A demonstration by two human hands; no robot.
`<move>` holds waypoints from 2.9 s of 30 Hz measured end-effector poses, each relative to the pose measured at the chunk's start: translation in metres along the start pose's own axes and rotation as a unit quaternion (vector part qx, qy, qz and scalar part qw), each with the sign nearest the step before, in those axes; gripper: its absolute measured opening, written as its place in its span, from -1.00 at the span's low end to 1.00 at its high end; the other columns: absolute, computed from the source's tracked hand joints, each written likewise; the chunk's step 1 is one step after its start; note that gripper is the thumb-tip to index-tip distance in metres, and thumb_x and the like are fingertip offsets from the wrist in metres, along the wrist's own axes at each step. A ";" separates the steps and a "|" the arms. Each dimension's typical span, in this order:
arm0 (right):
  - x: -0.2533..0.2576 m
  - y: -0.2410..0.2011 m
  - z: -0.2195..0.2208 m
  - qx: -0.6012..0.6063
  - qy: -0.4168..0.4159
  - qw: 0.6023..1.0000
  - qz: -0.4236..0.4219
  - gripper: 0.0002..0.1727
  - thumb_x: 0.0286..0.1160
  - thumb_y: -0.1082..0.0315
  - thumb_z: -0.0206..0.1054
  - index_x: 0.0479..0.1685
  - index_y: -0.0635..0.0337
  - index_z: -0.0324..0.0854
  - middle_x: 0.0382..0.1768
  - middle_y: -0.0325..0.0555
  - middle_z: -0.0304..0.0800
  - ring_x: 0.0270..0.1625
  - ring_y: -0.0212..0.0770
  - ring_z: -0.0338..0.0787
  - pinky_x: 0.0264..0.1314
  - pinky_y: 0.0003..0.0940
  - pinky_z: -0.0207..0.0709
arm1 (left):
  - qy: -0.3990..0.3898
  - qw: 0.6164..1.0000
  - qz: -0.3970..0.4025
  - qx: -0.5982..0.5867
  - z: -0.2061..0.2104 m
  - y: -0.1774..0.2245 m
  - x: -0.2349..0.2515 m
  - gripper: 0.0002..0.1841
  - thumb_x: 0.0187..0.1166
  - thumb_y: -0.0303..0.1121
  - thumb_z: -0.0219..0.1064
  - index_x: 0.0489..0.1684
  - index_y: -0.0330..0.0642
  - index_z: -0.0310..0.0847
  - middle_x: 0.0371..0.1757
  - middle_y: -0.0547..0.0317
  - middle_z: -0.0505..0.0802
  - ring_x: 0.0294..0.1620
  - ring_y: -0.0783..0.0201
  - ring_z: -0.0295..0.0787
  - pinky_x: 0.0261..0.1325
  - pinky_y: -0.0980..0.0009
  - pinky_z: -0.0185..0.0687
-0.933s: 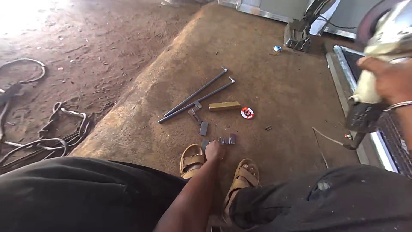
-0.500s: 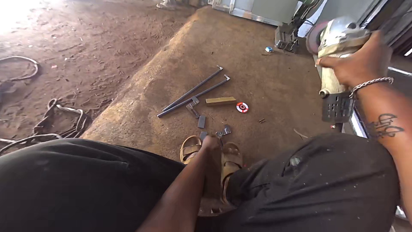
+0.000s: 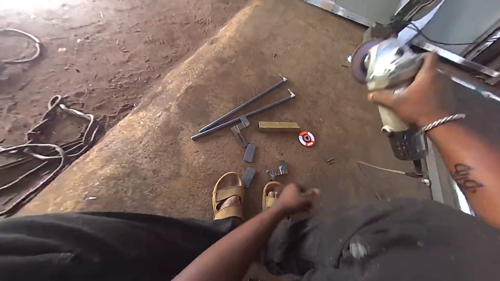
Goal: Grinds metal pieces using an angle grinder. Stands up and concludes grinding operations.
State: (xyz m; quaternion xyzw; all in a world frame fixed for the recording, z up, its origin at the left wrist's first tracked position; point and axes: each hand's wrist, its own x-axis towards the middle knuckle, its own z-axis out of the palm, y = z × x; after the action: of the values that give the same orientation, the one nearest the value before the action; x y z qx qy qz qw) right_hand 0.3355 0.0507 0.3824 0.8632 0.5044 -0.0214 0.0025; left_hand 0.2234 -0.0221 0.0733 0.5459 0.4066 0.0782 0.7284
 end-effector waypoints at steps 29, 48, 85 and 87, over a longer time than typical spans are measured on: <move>0.003 0.082 0.378 0.022 -0.159 0.972 -0.174 -0.12 0.33 0.29 0.51 0.75 0.22 0.23 -0.16 0.30 0.85 -0.17 0.35 0.89 -0.22 0.33 0.70 | -0.046 0.864 -0.075 -0.496 0.023 -0.082 0.100 -0.32 0.80 0.26 -0.05 0.47 -0.19 0.48 0.12 -0.07 0.85 0.08 0.09 0.87 0.22 0.12 0.78; 0.002 0.080 0.381 0.040 -0.161 0.967 -0.192 -0.11 0.20 0.34 0.58 0.67 0.23 0.31 -0.06 0.33 0.83 -0.09 0.37 0.88 -0.13 0.35 0.71 | -0.040 0.868 -0.079 -0.489 0.018 -0.086 0.095 -0.35 0.83 0.20 -0.06 0.52 -0.20 0.45 0.15 -0.06 0.85 0.10 0.09 0.87 0.24 0.11 0.78; 0.004 0.080 0.381 0.025 -0.169 0.963 -0.209 -0.04 0.19 0.27 0.58 0.72 0.25 0.23 -0.08 0.35 0.83 -0.16 0.38 0.88 -0.21 0.36 0.69 | -0.026 0.869 -0.100 -0.484 0.018 -0.087 0.092 -0.33 0.81 0.24 -0.05 0.49 -0.18 0.47 0.06 -0.08 0.87 -0.02 0.05 0.90 0.06 0.05 0.84; 0.006 0.081 0.383 0.020 -0.163 0.963 -0.214 -0.06 0.18 0.23 0.59 0.69 0.25 0.25 -0.15 0.32 0.84 -0.18 0.37 0.88 -0.22 0.35 0.69 | -0.025 0.873 -0.097 -0.477 0.018 -0.087 0.093 -0.34 0.81 0.23 -0.04 0.47 -0.19 0.49 0.06 -0.07 0.87 -0.01 0.06 0.89 0.07 0.06 0.83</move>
State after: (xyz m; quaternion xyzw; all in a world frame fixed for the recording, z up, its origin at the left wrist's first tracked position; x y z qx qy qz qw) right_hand 0.3958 0.0057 -0.0015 0.7200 0.6695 -0.1717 0.0626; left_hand 0.2681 -0.0171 -0.0476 0.0914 0.3521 0.1778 0.9144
